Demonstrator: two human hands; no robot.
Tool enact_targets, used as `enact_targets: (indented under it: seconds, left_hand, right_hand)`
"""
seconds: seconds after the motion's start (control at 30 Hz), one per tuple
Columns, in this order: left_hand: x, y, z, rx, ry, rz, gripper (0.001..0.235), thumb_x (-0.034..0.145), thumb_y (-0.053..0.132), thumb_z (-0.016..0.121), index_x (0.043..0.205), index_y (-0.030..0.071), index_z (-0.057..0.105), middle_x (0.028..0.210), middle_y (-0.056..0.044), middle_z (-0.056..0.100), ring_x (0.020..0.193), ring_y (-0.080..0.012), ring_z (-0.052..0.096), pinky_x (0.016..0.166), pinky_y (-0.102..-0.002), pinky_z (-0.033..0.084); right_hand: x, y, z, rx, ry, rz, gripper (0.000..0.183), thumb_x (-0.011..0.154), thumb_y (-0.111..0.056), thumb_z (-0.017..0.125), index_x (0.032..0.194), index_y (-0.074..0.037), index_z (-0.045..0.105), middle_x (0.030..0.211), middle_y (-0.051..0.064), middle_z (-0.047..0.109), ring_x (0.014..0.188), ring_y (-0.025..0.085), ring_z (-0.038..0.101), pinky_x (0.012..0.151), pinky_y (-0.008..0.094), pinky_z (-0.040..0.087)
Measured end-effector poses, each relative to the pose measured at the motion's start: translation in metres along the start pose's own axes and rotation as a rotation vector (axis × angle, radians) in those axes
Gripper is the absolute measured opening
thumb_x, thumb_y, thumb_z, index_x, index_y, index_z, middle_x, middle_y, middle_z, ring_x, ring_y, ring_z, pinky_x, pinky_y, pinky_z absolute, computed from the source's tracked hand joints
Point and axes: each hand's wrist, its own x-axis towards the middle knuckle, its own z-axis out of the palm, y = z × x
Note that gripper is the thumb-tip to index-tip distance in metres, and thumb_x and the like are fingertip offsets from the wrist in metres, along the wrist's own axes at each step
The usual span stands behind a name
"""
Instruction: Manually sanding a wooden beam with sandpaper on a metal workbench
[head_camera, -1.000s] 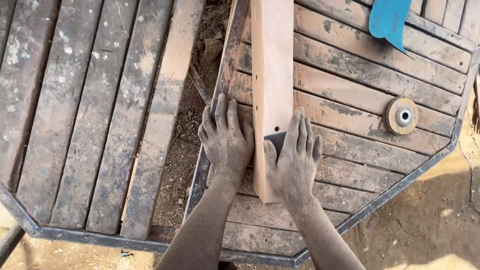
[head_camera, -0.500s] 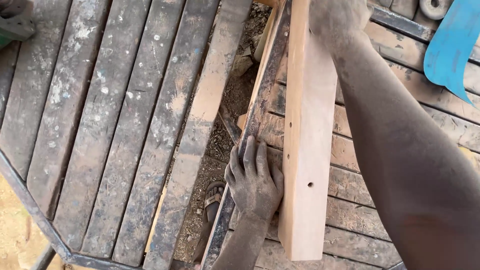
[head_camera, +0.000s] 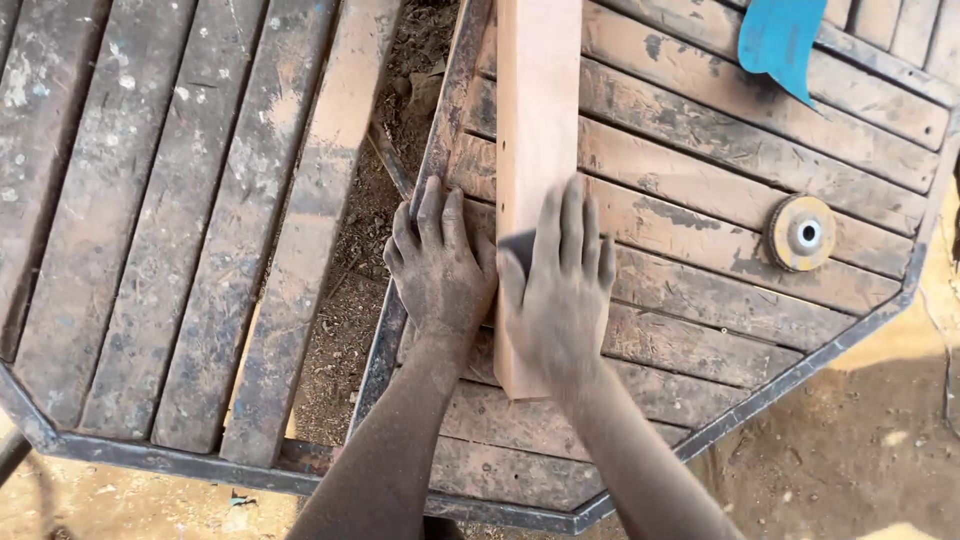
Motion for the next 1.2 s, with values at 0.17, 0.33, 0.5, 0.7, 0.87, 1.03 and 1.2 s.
enact_targets:
  seconds: [0.17, 0.33, 0.5, 0.7, 0.87, 1.03, 1.2]
  left_hand:
    - [0.007, 0.002, -0.005, -0.001, 0.036, -0.008, 0.039, 0.097, 0.032, 0.059, 0.131, 0.014, 0.068, 0.147, -0.005, 0.06, 0.128, -0.0384, 0.059, 0.099, -0.053, 0.051]
    - [0.006, 0.002, 0.006, 0.002, 0.05, -0.031, 0.048, 0.086, 0.036, 0.062, 0.13, 0.018, 0.065, 0.145, -0.008, 0.059, 0.128, -0.0385, 0.057, 0.097, -0.048, 0.045]
    - [0.017, 0.009, -0.015, 0.003, -0.07, -0.064, 0.038, 0.098, 0.032, 0.056, 0.129, 0.015, 0.067, 0.144, -0.006, 0.062, 0.127, -0.0391, 0.06, 0.099, -0.052, 0.049]
    - [0.02, 0.005, -0.014, -0.01, -0.093, -0.072, 0.04, 0.095, 0.032, 0.055, 0.129, 0.014, 0.067, 0.145, -0.007, 0.061, 0.127, -0.0409, 0.059, 0.1, -0.054, 0.047]
    - [0.019, 0.007, -0.013, 0.022, -0.048, -0.035, 0.038, 0.096, 0.03, 0.055, 0.126, 0.014, 0.068, 0.143, -0.007, 0.063, 0.125, -0.0394, 0.061, 0.097, -0.052, 0.049]
    - [0.007, 0.003, -0.004, 0.021, -0.066, -0.035, 0.042, 0.1, 0.037, 0.054, 0.134, 0.015, 0.066, 0.147, -0.006, 0.061, 0.129, -0.0387, 0.058, 0.097, -0.053, 0.048]
    - [0.0, 0.001, 0.0, 0.0, -0.076, -0.022, 0.047, 0.097, 0.037, 0.058, 0.138, 0.015, 0.063, 0.152, -0.005, 0.056, 0.13, -0.0417, 0.056, 0.097, -0.057, 0.05]
  right_hand:
    - [-0.046, 0.002, 0.004, -0.012, 0.104, 0.003, 0.074, 0.106, -0.049, 0.031, 0.159, 0.003, 0.026, 0.165, 0.026, 0.032, 0.149, 0.043, 0.038, 0.119, 0.053, 0.032]
    - [0.098, 0.011, 0.019, 0.046, 0.074, 0.166, 0.068, 0.107, -0.04, 0.044, 0.162, -0.005, 0.024, 0.156, 0.024, 0.04, 0.127, 0.047, 0.057, 0.094, 0.061, 0.052]
    - [0.276, 0.017, 0.015, 0.28, -0.08, 0.303, 0.065, 0.111, -0.046, 0.028, 0.16, -0.01, 0.005, 0.163, 0.029, 0.028, 0.117, 0.044, 0.063, 0.089, 0.06, 0.052]
    - [0.367, 0.054, 0.051, 0.239, 0.062, 0.133, 0.057, 0.115, -0.047, 0.032, 0.155, -0.008, 0.019, 0.145, 0.026, 0.046, 0.123, 0.052, 0.052, 0.094, 0.06, 0.044]
    - [0.348, 0.059, 0.069, -0.11, 0.062, -0.04, 0.031, 0.101, -0.009, 0.042, 0.118, -0.008, 0.068, 0.106, 0.014, 0.068, 0.089, 0.035, 0.064, 0.066, 0.048, 0.056]
    - [0.174, 0.005, 0.014, 0.272, 0.027, 0.141, 0.069, 0.116, -0.044, 0.041, 0.162, -0.011, 0.002, 0.174, 0.012, 0.012, 0.111, 0.043, 0.071, 0.091, 0.061, 0.058]
    - [-0.011, -0.006, -0.007, 0.198, 0.044, 0.055, 0.071, 0.108, -0.038, 0.04, 0.159, 0.004, 0.015, 0.167, 0.029, 0.021, 0.142, 0.052, 0.043, 0.104, 0.058, 0.048]
